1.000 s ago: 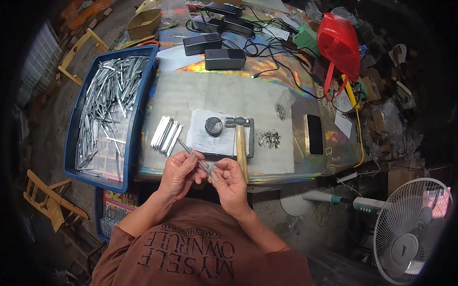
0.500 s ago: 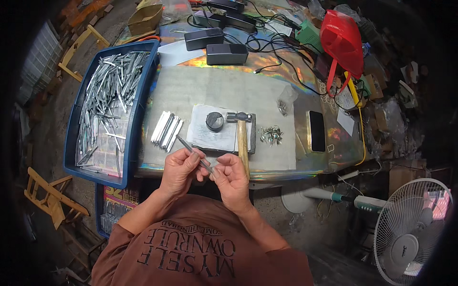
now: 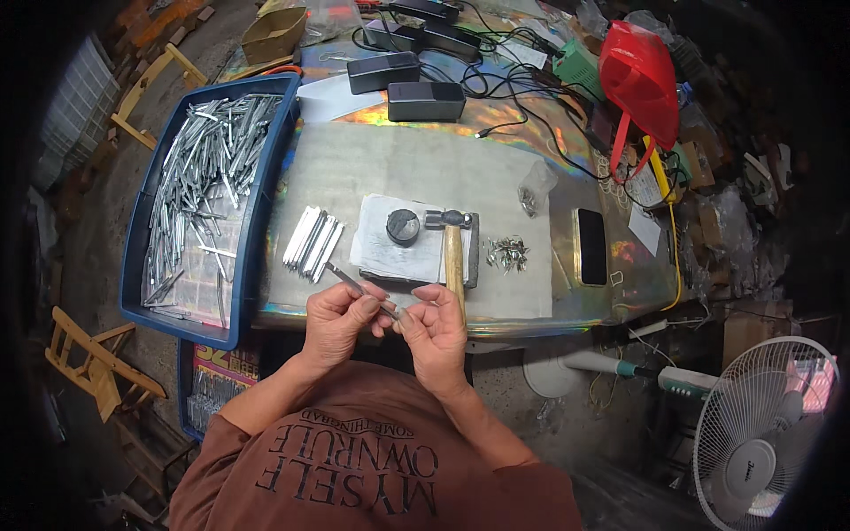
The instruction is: The person assembles metal components by picking up metal strips and small metal fasteners, attaching the fasteners onto the ends of the strips by hand, and securing each piece using a hammer against a block.
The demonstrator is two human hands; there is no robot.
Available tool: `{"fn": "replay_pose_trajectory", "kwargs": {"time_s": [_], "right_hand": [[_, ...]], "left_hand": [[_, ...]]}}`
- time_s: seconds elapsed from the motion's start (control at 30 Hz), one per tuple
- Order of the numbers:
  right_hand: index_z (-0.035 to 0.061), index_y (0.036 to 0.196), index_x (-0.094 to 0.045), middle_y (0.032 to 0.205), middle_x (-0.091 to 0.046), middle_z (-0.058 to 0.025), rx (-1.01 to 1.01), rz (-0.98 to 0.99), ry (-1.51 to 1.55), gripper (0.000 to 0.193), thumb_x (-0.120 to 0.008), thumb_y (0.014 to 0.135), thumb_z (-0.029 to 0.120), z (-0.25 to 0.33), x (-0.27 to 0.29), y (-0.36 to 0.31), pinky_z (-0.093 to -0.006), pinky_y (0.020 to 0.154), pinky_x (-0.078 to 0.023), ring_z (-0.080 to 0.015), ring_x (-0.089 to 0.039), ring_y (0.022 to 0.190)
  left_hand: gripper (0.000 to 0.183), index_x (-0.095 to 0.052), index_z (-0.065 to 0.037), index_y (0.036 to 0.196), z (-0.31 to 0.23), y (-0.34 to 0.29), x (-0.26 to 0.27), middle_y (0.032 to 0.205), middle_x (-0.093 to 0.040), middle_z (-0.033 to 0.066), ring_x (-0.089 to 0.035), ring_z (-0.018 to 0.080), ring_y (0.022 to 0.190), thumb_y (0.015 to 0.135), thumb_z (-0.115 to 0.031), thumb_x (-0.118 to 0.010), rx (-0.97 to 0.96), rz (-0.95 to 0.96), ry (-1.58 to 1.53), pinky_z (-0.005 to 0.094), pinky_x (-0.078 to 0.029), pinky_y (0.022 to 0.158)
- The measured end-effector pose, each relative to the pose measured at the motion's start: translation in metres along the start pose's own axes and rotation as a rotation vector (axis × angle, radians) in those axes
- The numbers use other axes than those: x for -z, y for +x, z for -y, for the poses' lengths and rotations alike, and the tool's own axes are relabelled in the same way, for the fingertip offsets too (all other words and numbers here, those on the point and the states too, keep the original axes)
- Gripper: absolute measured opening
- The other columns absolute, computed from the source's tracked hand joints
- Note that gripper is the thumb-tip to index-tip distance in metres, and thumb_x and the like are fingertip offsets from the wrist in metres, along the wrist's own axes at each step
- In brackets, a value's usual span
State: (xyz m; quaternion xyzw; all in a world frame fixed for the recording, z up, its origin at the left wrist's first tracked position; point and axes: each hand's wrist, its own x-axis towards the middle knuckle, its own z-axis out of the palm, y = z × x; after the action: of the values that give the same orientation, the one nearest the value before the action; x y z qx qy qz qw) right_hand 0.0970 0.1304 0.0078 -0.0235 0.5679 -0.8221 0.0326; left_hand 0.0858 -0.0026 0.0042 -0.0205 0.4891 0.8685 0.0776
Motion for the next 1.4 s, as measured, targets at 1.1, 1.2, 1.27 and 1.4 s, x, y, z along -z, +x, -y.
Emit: {"fn": "replay_pose_trajectory", "kwargs": {"time_s": [1.1, 1.2, 1.27, 1.4], "right_hand": [[-0.0027, 0.104, -0.047, 0.069, -0.052, -0.0003, 0.061, -0.066, -0.356, 0.023, -0.051, 0.082, 0.003, 0.0, 0.021, -0.018, -0.0156, 0.052, -0.036, -0.004, -0.047, 0.06], [-0.0026, 0.103, -0.048, 0.069, -0.052, -0.0003, 0.075, -0.057, -0.372, 0.022, -0.051, 0.082, 0.003, 0.001, 0.021, -0.018, -0.0156, 0.051, -0.036, -0.0039, -0.047, 0.059], [-0.0027, 0.103, -0.048, 0.068, -0.052, -0.0004, 0.08, -0.061, -0.386, 0.022, -0.051, 0.082, 0.003, 0.001, 0.021, -0.017, -0.0156, 0.051, -0.036, -0.0038, -0.047, 0.059], [-0.003, 0.1, -0.05, 0.067, -0.052, -0.0007, 0.093, -0.061, -0.381, 0.019, -0.051, 0.082, 0.003, 0.003, 0.021, -0.018, -0.0154, 0.05, -0.036, -0.0036, -0.047, 0.058]], "left_hand": [[0.013, -0.06, 0.003, 0.084, 0.001, 0.084, 0.0, 0.063, -0.056, 0.002, -0.048, 0.005, 0.057, 0.08, -0.009, -0.057, -0.338, -0.139, 0.491, 0.0188, -0.04, 0.05], [0.012, -0.06, 0.003, 0.083, 0.001, 0.085, -0.001, 0.062, -0.056, 0.0021, -0.048, 0.0048, 0.057, 0.079, -0.008, -0.057, -0.361, -0.135, 0.524, 0.0191, -0.04, 0.05], [0.011, -0.06, 0.002, 0.083, 0.0, 0.084, -0.001, 0.061, -0.056, 0.002, -0.047, 0.0046, 0.057, 0.079, -0.008, -0.057, -0.37, -0.148, 0.585, 0.0195, -0.04, 0.05], [0.011, -0.061, 0.001, 0.083, -0.001, 0.085, -0.001, 0.061, -0.057, 0.0039, -0.048, 0.0049, 0.056, 0.078, -0.008, -0.058, -0.384, -0.144, 0.608, 0.0207, -0.04, 0.05]]}}
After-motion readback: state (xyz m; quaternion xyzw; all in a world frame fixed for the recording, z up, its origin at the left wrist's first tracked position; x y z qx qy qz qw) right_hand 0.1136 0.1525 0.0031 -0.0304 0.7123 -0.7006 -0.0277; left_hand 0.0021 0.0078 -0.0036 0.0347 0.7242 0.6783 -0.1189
